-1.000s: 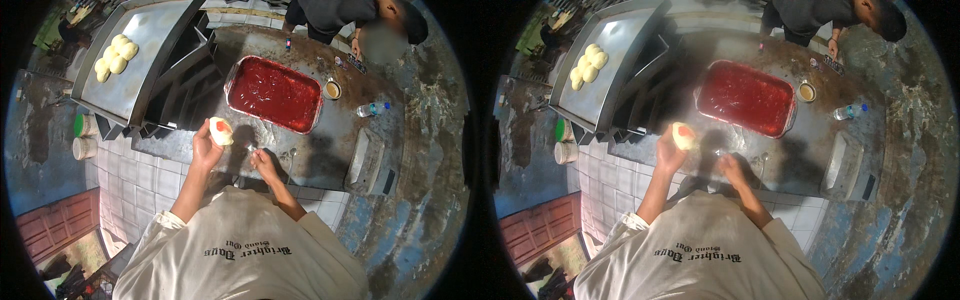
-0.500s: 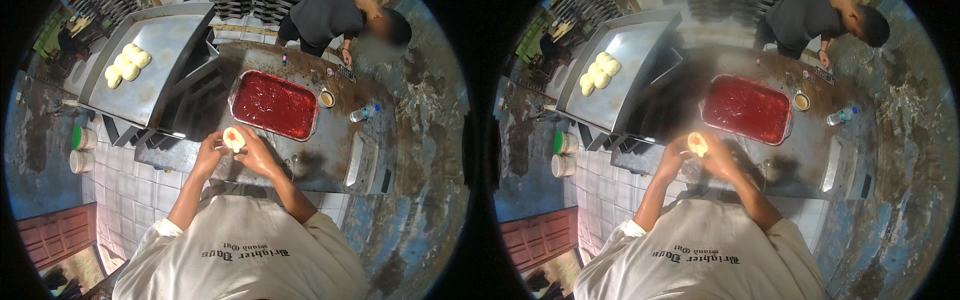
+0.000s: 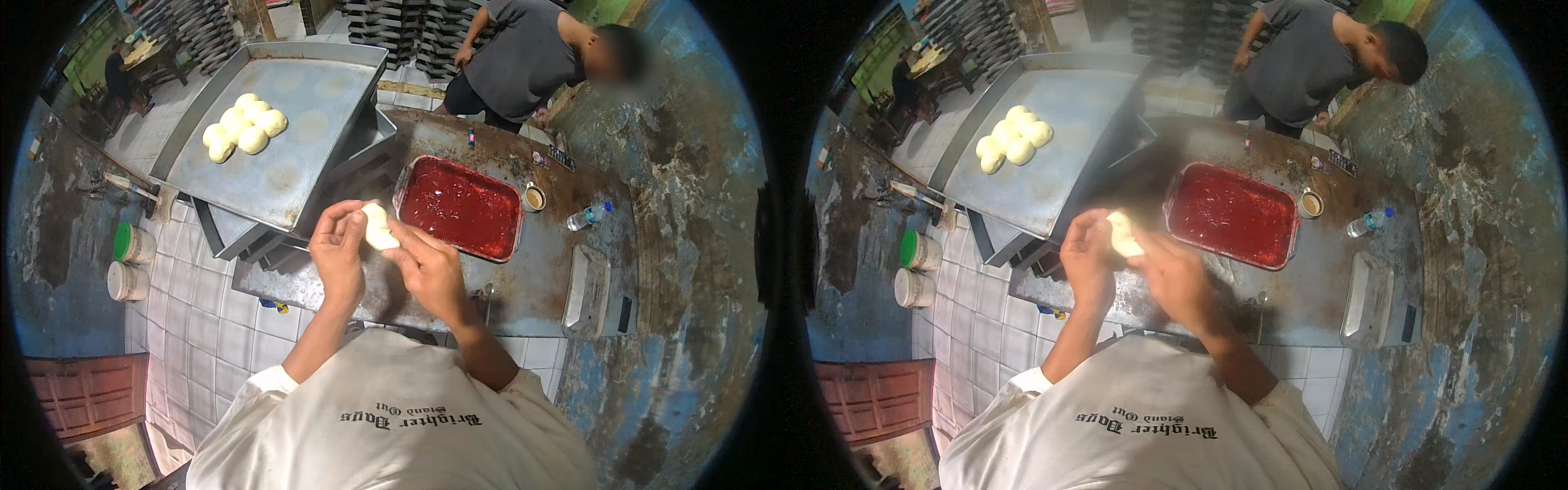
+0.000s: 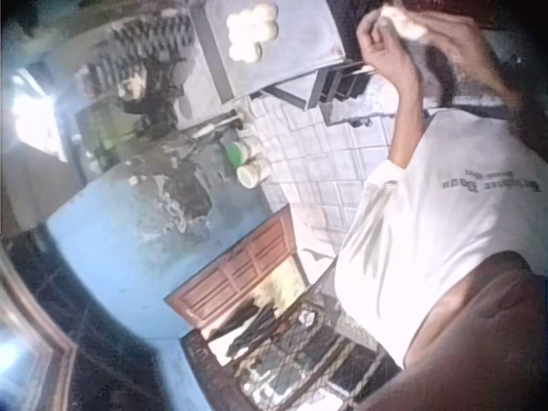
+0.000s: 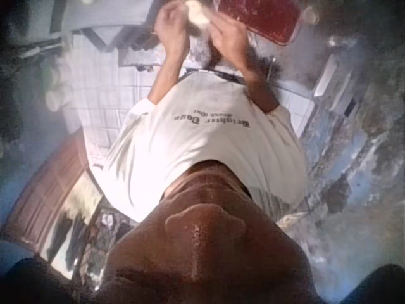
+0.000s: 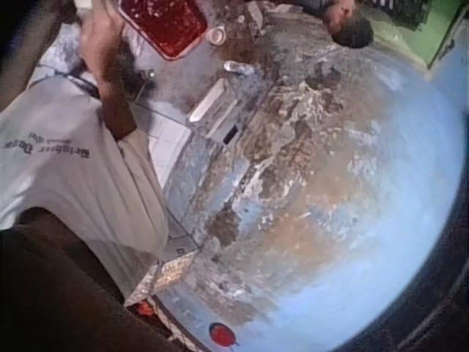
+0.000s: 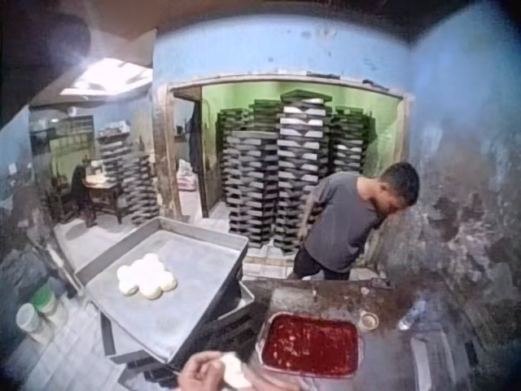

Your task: The person prepares bread rolls by filling dough with a red substance and placing them on a tray. The person scoops the red filling from a container, places it onto a piece of dough held in one hand, folds the dough over the filling to seal it, and then places the formed roll onto a metal tray alongside others.

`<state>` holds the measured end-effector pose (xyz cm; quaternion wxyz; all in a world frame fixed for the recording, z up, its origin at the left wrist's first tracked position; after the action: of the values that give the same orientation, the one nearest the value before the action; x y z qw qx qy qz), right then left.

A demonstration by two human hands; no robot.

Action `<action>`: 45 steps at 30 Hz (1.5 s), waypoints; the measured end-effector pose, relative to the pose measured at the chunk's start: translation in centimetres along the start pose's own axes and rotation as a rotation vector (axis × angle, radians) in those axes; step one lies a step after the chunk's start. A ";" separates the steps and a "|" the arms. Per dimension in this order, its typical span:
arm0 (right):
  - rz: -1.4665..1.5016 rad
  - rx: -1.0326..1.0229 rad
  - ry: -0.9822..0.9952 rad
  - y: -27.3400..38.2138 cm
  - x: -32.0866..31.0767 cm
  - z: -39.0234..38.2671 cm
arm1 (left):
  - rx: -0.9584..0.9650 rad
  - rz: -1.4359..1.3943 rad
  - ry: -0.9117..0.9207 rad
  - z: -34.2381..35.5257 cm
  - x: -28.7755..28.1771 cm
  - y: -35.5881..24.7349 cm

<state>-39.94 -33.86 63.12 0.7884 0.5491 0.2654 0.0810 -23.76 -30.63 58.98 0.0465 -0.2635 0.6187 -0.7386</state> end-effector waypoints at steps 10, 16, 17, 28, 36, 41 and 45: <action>0.284 -0.164 -0.112 0.8 -4.7 0.6 | 0.139 -0.293 0.429 -1.4 8.4 -3.1; -0.123 -0.269 -0.181 4.7 -5.2 -0.2 | -0.042 -0.535 0.048 -1.3 8.5 -1.1; -0.126 -0.331 -0.200 3.9 -5.5 -0.4 | 0.060 -0.472 0.084 -1.4 8.9 -1.7; 0.337 -0.107 0.040 -0.2 -9.1 0.7 | 0.053 -0.361 0.219 -4.1 12.3 -3.3; -0.304 -0.476 -0.083 2.3 -8.4 -1.8 | -0.050 -0.288 -0.017 -5.0 10.6 0.7; 0.254 -0.112 -0.100 2.8 -9.0 0.5 | 0.191 -0.180 0.034 -5.3 10.0 -2.3; 0.063 -0.271 -0.055 4.3 -7.5 -0.3 | 0.324 -0.191 0.078 -4.8 8.8 -3.5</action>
<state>-45.72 -35.15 69.41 0.8593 0.4477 0.2128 0.1258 -32.59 -29.06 64.73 -0.0061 -0.2812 0.4651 -0.8394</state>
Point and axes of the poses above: each hand's wrist, its own z-axis towards the middle knuckle, its own x-axis out of the palm, y = z × x, the point moved 9 cm from there along z, towards the middle knuckle, and after that the axes turned 8 degrees about y, right-handed, at the moved point
